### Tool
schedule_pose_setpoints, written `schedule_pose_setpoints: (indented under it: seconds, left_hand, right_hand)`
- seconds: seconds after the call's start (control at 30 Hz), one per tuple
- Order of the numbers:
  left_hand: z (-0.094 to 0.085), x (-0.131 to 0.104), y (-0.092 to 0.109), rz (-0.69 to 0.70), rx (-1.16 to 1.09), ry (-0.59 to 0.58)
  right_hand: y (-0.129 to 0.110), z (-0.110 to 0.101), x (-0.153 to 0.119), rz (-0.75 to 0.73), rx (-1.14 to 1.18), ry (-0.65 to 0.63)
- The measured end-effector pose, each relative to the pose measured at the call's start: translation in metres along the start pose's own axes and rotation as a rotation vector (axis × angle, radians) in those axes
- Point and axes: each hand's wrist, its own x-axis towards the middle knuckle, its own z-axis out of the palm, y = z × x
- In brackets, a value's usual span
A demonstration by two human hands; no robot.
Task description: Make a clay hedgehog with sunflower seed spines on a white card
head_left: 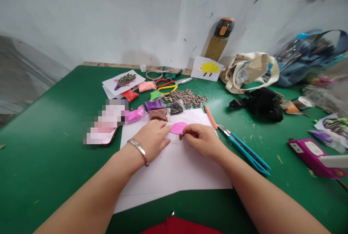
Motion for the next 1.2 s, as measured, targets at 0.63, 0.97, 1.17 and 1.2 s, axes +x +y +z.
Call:
schedule_pose_setpoints:
  seconds: [0.63,0.97,1.17,1.2]
  left_hand:
    - [0.0026,0.0011,0.0002,-0.011,0.040,0.004]
    - [0.0027,0.0015,0.0011,-0.017,0.034,0.001]
    - [-0.0015,-0.0002,0.0008,0.001,-0.015,0.013]
    - [-0.0025,-0.0008,0.0006,-0.015,-0.025,0.028]
  right_hand:
    - [0.0005,-0.0001,-0.0003,-0.090,-0.072,-0.003]
    - [0.0018,0.0006,-0.0004,-0.088,-0.049,-0.023]
    - [0.0009,-0.0021,0.0012,0.078,0.218,-0.009]
    - [-0.0002,-0.0028,0.0014,0.092,0.250,-0.010]
